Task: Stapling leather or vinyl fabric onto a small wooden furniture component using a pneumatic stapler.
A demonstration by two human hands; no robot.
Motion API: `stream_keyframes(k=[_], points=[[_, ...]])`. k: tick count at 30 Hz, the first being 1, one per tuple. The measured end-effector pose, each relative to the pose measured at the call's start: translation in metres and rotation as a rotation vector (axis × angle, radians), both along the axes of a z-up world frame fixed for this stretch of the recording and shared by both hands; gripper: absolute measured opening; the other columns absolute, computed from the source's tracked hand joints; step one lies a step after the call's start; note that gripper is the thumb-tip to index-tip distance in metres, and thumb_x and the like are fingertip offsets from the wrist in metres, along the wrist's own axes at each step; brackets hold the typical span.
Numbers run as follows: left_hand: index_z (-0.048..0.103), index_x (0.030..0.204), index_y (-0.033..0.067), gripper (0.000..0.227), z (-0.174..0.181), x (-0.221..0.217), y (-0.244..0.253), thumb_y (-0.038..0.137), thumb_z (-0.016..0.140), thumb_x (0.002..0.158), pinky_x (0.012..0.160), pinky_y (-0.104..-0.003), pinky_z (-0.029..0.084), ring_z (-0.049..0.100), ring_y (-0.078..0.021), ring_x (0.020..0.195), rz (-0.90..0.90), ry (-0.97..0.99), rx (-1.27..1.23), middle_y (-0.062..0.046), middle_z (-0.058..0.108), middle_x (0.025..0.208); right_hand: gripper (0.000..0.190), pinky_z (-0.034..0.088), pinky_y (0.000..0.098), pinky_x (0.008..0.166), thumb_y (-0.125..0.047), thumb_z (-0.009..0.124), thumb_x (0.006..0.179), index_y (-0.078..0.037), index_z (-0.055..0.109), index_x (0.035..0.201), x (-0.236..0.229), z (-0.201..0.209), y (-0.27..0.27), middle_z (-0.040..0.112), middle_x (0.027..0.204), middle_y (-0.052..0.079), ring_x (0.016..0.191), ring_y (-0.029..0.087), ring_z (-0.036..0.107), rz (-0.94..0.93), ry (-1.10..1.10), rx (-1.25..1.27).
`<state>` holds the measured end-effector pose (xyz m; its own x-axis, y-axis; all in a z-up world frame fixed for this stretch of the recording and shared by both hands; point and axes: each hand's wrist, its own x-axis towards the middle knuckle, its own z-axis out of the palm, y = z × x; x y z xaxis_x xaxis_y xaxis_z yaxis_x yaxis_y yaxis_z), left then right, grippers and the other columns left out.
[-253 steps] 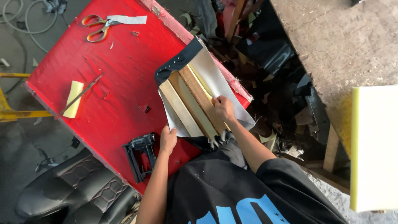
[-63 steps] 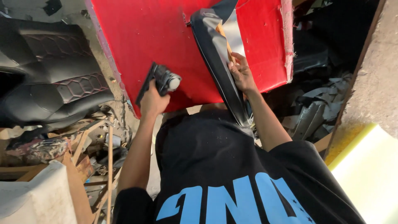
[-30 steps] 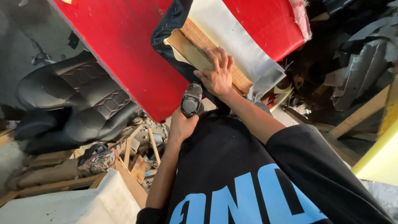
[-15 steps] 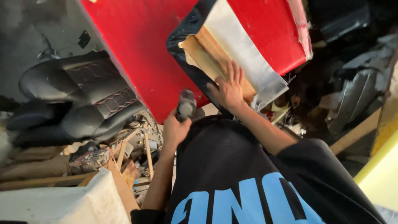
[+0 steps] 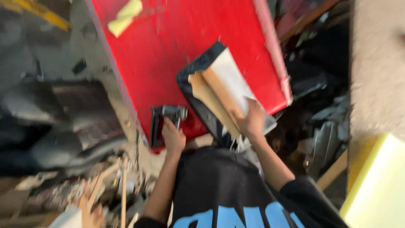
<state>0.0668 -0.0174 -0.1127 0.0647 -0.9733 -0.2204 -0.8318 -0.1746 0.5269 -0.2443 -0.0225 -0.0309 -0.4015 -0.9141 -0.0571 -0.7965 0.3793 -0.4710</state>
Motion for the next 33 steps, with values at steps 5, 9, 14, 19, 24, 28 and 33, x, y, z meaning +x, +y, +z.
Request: stream_keyframes(k=[5,9,14,19,24,28,33], points=[[0.026,0.159,-0.0149,0.084,0.007,-0.005,-0.016,0.008,0.070,0.091,0.109,-0.052,0.049,0.056,-0.0486,0.126,0.032,0.011,0.067,-0.035,0.053,0.137,0.066,0.059,0.0521,0.090,-0.059,0.090,0.076,-0.025,0.070,0.128,-0.111,-0.059,0.052,0.071,0.113,0.007,0.112,0.030,0.069,-0.485,-0.138,0.084],[0.021,0.162,-0.0099,0.090,0.007,-0.013,-0.039,0.029,0.068,0.095,0.102,-0.048,0.055,0.057,-0.0418,0.122,0.047,-0.146,0.184,-0.028,0.054,0.133,0.070,0.040,0.0795,0.100,-0.043,0.085,0.088,-0.007,0.060,0.142,-0.089,-0.086,0.097,0.058,0.140,0.033,0.112,0.065,0.062,-0.758,-1.308,0.237],[0.037,0.152,-0.0035,0.076,0.017,-0.043,-0.022,0.031,0.070,0.093,0.099,-0.059,0.045,0.050,-0.0502,0.119,-0.124,-0.106,-0.240,-0.029,0.050,0.129,0.046,0.052,0.0570,0.079,-0.011,0.083,0.085,-0.007,0.063,0.126,-0.058,-0.072,0.106,0.067,0.111,0.020,0.093,0.042,0.066,-0.792,-1.395,0.094],[0.003,0.169,0.0231,0.110,0.057,-0.091,-0.005,0.078,0.050,0.086,0.107,-0.054,0.045,0.041,-0.0474,0.147,-0.139,0.441,0.482,-0.027,0.026,0.164,0.034,0.054,0.0412,0.057,-0.022,0.082,0.086,-0.011,0.063,0.113,-0.055,0.010,0.084,0.070,0.087,0.012,0.065,0.028,0.065,-0.692,-1.316,0.072],[0.022,0.168,0.0261,0.122,0.070,-0.110,-0.021,0.061,0.086,0.071,0.117,-0.041,0.040,0.049,-0.0353,0.138,-0.123,0.571,0.335,-0.020,0.046,0.143,0.039,0.060,0.0331,0.059,-0.029,0.079,0.085,-0.010,0.074,0.119,-0.015,0.200,0.043,0.080,0.099,0.008,0.078,0.019,0.074,-0.446,-0.787,0.185],[0.054,0.151,0.0183,0.071,0.109,-0.095,-0.048,0.029,0.079,0.086,0.097,-0.028,0.058,0.067,-0.0156,0.123,-0.054,0.974,0.323,-0.008,0.057,0.153,0.074,0.057,0.0316,0.079,-0.062,0.076,0.067,-0.021,0.071,0.129,-0.002,0.248,0.048,0.083,0.107,-0.003,0.084,0.013,0.070,-0.214,-0.517,0.242],[0.071,0.134,0.0002,0.089,0.158,-0.068,-0.074,0.069,0.052,0.080,0.103,-0.039,0.053,0.069,-0.0283,0.119,0.175,1.287,0.617,-0.017,0.075,0.131,0.044,0.051,0.0262,0.064,-0.049,0.082,0.081,-0.011,0.075,0.101,0.023,0.241,0.035,0.074,0.085,-0.006,0.079,0.005,0.057,0.210,-0.643,-0.212]])
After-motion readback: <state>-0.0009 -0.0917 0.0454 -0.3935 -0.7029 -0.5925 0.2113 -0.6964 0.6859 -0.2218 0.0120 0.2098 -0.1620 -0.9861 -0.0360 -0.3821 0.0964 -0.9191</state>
